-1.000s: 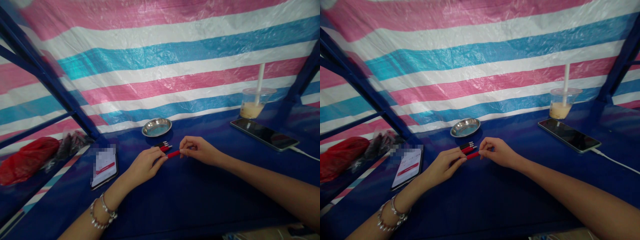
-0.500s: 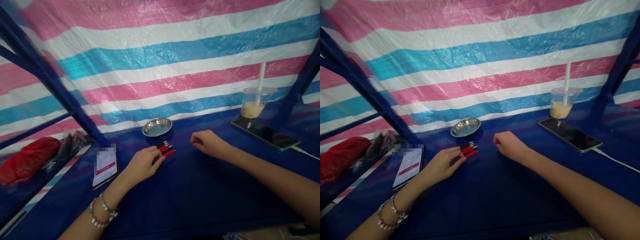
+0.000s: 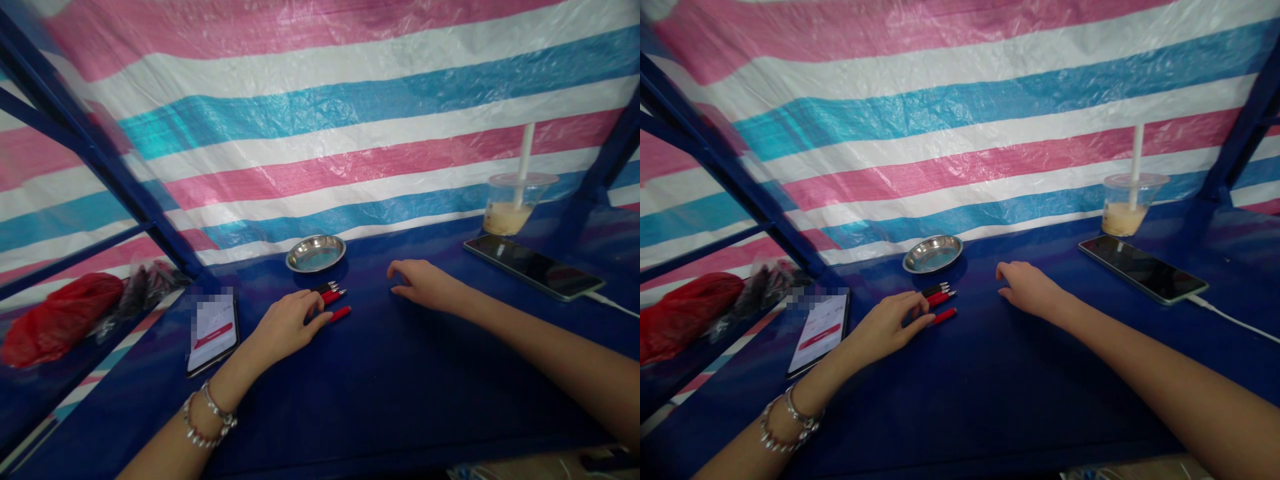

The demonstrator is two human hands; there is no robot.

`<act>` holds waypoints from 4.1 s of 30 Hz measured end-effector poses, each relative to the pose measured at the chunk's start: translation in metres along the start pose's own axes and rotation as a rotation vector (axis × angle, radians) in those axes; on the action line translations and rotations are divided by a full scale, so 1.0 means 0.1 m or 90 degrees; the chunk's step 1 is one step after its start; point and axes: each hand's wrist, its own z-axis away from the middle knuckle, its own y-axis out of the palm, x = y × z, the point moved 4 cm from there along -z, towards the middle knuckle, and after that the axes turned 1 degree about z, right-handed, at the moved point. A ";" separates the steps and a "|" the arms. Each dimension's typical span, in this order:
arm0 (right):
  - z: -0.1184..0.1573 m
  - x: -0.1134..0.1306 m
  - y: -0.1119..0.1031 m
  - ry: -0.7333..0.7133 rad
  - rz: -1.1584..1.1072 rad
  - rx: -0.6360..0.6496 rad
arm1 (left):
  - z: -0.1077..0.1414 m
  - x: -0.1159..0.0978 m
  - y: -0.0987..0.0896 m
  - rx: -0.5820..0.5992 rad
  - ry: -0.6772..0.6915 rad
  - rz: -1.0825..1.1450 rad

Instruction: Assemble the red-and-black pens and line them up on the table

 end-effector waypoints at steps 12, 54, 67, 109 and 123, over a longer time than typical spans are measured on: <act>0.10 0.32 -0.05 -0.091 -0.050 -0.085 | -0.05 0.18 0.09 -0.019 -0.066 -0.006; 0.09 0.52 0.07 -0.086 -0.620 -0.050 | 0.03 -0.18 0.00 -0.148 0.086 0.070; 0.19 0.58 -0.12 -0.246 -0.254 -0.187 | 0.02 -0.18 -0.03 -0.112 0.048 0.112; 0.00 -0.17 0.00 0.093 0.000 0.091 | 0.07 -0.18 -0.03 0.053 0.043 -0.125; -0.02 -0.13 0.07 0.075 0.049 0.079 | 0.04 -0.12 -0.07 0.001 -0.008 -0.071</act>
